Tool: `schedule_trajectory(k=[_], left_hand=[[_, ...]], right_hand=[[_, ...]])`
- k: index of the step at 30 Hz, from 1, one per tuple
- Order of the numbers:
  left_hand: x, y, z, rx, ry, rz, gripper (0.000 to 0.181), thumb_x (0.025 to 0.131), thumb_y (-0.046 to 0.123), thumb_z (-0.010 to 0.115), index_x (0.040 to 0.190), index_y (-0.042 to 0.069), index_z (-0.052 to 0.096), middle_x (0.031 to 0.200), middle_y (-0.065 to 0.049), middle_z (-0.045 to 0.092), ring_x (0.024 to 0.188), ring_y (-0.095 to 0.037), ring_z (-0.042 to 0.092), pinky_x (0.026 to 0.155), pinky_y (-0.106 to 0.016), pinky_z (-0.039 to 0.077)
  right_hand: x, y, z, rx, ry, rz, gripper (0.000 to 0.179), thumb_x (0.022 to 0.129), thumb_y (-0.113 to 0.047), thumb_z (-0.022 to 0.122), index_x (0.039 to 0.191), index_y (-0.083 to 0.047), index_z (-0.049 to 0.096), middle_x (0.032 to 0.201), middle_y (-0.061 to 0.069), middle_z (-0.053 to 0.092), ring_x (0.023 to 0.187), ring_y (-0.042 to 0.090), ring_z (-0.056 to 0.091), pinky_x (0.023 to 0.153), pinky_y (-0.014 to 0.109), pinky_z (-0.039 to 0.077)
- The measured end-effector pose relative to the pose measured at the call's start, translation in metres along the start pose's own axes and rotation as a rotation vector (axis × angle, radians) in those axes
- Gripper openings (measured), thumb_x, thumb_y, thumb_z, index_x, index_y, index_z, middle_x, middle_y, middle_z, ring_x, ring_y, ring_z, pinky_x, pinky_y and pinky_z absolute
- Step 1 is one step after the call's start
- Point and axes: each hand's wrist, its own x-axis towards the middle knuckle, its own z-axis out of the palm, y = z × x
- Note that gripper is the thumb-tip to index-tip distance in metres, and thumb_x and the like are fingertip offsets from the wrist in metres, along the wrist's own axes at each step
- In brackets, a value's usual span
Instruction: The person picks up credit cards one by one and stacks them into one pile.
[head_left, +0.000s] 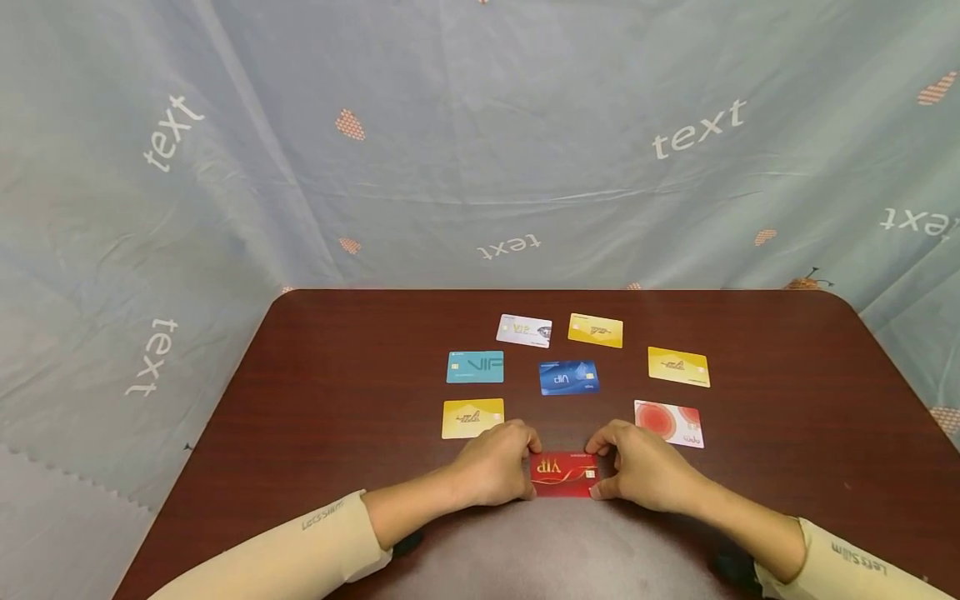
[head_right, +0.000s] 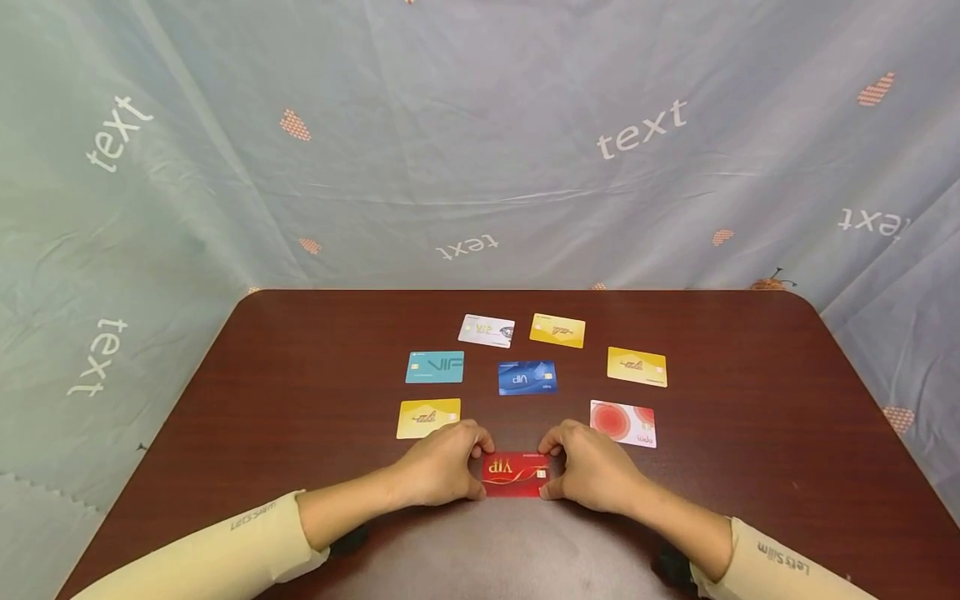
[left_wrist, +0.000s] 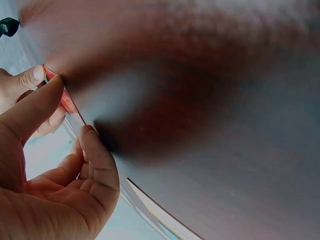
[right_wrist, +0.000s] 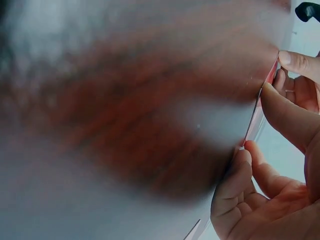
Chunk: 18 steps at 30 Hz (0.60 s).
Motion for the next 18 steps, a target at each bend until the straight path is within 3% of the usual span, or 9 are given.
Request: schedule_trajectory(k=[13,18], left_hand=[[-0.0050,0.0000,0.0042,0.019,-0.006,0.013,0.040,0.070,0.013,0.095,0.103,0.008,0.073,0.092,0.005,0.060,0.083,-0.009,0.056,0.069,-0.029,0.050],[-0.0058,-0.0013,-0.0004,-0.065,-0.012,0.031,0.039,0.073,0.010,0.094,0.106,0.005,0.073,0.091,0.003,0.060,0.083,-0.010,0.055,0.072,-0.028,0.050]], right_hand=[[-0.0067,-0.0002,0.0006,-0.045,-0.003,-0.026,0.043,0.066,-0.022,0.101,0.097,-0.011,0.074,0.090,-0.007,0.061,0.074,0.009,0.053,0.065,0.025,0.048],[-0.0054,-0.0002,-0.0050,0.018,-0.038,-0.040,0.045,0.069,-0.022,0.099,0.102,-0.007,0.073,0.091,-0.004,0.062,0.073,0.010,0.053,0.064,0.025,0.049]])
